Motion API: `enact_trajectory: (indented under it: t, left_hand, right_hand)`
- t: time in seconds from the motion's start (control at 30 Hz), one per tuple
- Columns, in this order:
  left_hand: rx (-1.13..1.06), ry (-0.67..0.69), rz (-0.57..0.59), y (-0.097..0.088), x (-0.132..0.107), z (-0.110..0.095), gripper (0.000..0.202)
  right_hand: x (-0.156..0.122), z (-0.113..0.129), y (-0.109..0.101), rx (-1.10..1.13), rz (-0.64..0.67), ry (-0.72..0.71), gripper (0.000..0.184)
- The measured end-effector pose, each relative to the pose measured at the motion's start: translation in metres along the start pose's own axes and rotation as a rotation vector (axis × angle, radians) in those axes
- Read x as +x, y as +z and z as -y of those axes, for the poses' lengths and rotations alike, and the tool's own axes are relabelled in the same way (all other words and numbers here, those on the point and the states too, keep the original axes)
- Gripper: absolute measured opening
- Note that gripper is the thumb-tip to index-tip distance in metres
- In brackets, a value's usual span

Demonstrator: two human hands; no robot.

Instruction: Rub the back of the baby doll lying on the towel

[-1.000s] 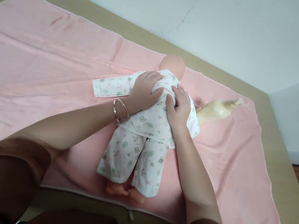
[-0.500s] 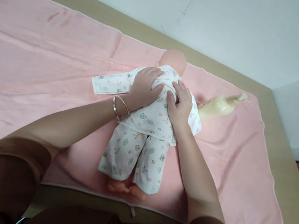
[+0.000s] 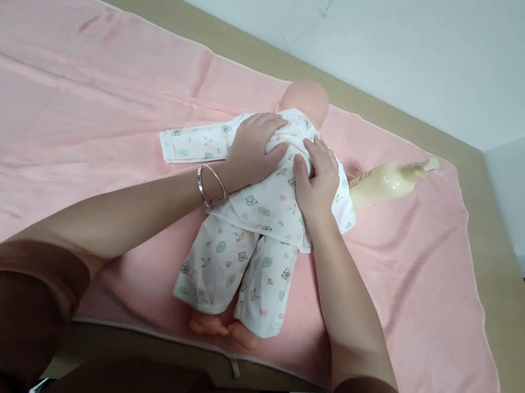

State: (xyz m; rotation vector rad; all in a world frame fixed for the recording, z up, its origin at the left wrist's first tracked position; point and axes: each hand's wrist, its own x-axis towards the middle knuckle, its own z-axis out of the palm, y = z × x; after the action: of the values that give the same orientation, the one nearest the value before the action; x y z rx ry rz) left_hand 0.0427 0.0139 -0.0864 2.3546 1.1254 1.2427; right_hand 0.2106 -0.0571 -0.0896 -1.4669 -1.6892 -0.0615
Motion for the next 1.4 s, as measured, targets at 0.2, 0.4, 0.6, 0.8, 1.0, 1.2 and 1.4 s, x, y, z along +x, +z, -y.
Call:
enact_trajectory:
  t: [0.2,0.4,0.6,0.8,1.0,1.2,1.4]
  left_hand:
    - [-0.005,-0.011,0.017,0.0001,0.0003,0.0003,0.038]
    - [-0.017,-0.007,0.023,-0.0001,-0.0001,0.0004,0.039]
    - [-0.043,0.018,-0.004,0.0044,0.0001,0.0074,0.040]
    - [-0.068,0.016,0.003,0.0054,0.0003,0.0093,0.042]
    - [-0.081,-0.005,0.026,0.0039,0.0010,0.0084,0.050]
    - [-0.059,-0.013,0.020,0.0023,0.0016,0.0047,0.059]
    - [-0.065,-0.037,0.034,0.0000,0.0005,0.0015,0.052]
  right_hand:
    - [-0.0002,-0.0025,0.0011,-0.005,-0.003,-0.015,0.041]
    - [-0.0004,-0.0047,0.0016,-0.005,0.014,-0.013,0.042]
    - [-0.0006,-0.0052,0.0027,-0.025,-0.014,-0.032,0.041]
    - [-0.0004,-0.0054,0.0031,-0.023,0.004,-0.022,0.043]
    - [0.0004,-0.0040,0.0021,-0.015,0.009,-0.005,0.045]
    - [0.0010,-0.0022,0.0006,0.019,0.036,0.026,0.046]
    - [0.0013,-0.0013,0.0008,-0.018,0.018,0.002,0.043]
